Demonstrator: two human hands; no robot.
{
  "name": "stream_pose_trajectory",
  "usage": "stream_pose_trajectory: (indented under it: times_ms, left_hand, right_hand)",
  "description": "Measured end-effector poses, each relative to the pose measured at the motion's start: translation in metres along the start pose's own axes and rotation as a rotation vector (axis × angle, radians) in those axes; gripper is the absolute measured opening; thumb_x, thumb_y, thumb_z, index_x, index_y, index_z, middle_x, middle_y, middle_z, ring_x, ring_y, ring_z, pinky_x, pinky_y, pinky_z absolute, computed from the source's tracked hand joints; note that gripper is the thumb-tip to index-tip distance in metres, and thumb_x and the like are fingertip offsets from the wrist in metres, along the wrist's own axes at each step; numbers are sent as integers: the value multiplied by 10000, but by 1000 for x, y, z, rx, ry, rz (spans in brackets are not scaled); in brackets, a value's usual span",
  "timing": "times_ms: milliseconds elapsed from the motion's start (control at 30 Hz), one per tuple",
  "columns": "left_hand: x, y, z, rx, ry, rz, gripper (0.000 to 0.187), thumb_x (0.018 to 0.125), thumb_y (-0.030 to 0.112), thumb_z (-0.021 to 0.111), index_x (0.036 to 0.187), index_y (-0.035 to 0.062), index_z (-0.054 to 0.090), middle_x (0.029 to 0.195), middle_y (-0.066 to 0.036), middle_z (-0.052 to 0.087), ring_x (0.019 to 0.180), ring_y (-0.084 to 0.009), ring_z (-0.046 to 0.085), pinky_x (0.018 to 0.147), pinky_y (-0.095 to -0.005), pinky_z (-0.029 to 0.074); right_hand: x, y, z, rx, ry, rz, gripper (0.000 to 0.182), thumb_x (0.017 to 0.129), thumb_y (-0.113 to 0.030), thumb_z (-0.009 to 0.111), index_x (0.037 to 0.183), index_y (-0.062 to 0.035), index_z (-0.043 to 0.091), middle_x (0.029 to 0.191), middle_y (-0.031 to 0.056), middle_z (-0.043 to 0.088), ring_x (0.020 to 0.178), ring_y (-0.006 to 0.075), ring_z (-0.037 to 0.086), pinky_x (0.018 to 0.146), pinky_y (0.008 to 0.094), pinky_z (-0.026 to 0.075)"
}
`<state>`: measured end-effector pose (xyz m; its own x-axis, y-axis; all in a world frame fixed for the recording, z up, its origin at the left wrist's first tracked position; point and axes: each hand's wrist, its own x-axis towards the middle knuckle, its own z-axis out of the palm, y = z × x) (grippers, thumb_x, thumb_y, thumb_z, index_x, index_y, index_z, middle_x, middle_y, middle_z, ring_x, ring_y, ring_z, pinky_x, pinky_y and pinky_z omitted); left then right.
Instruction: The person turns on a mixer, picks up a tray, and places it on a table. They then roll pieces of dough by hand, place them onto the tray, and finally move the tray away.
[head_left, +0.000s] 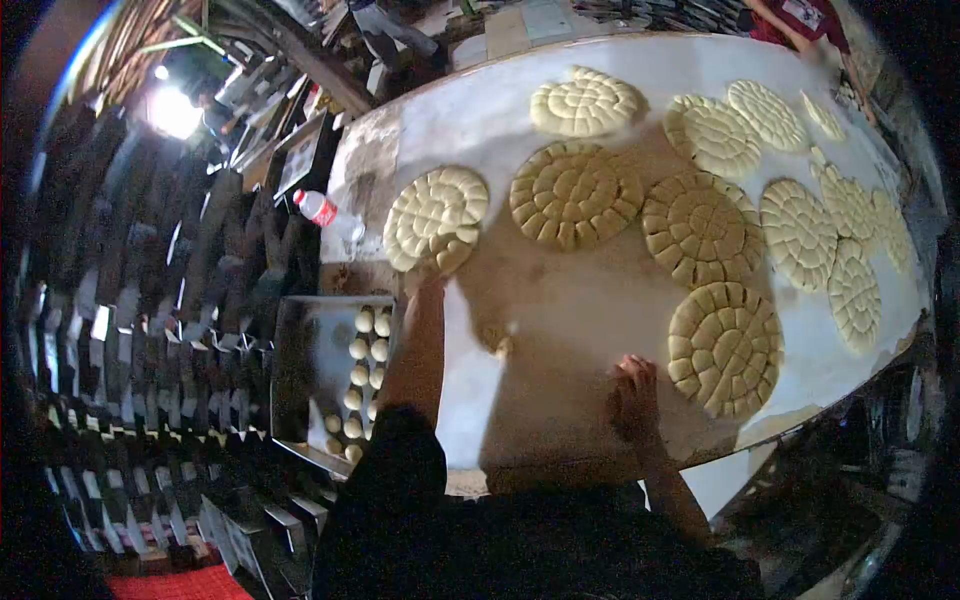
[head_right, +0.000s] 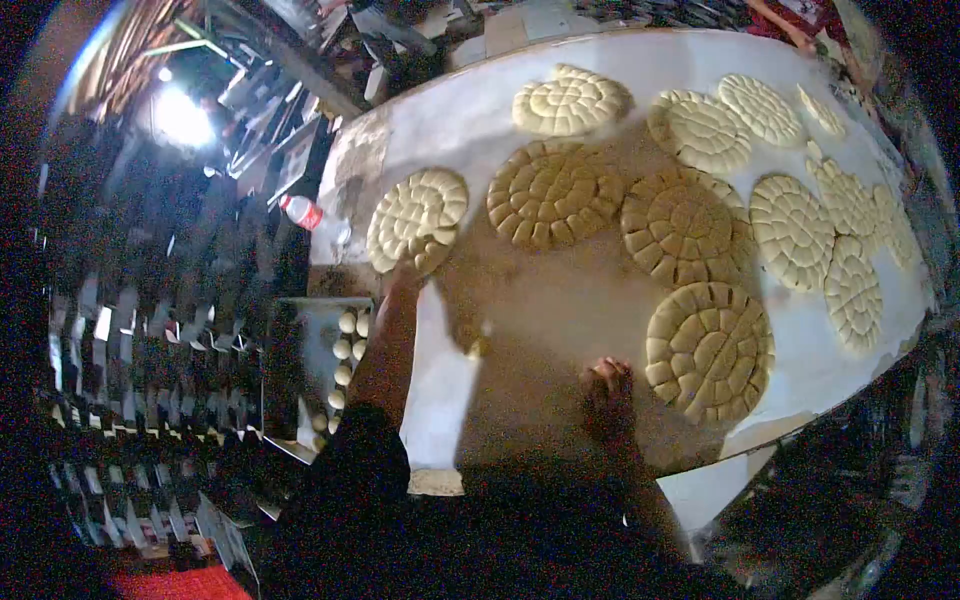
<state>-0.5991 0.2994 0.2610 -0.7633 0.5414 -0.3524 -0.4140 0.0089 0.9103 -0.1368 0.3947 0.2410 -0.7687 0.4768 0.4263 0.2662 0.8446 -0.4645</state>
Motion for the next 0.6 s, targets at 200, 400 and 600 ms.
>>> stream_pose_trajectory:
  times_ms: [200,400,600]
  left_hand:
    - [51,-3,-30,375,322,68,415,849,396,627,1000,11,640,873,-122,637,758,-253,628,646,-385,516]
    - [43,-121,-87,897,919,593,447,828,369,641,1058,-10,588,944,-169,635,819,-327,635,698,-408,524]
    - [-181,-163,-20,492,680,648,367,872,224,632,1094,-30,486,991,-202,524,957,-348,527,835,-407,453]
  right_hand:
    - [1,9,4,166,30,113,306,872,-194,487,1123,-28,539,1192,245,505,1188,428,443,1072,600,253]
    - [2,14,22,105,187,-14,234,892,-210,497,1004,-22,581,1084,189,536,1090,395,484,993,545,348]
    - [8,16,26,1,192,-140,224,903,-233,522,926,-16,571,1046,176,545,1027,380,497,918,501,390]
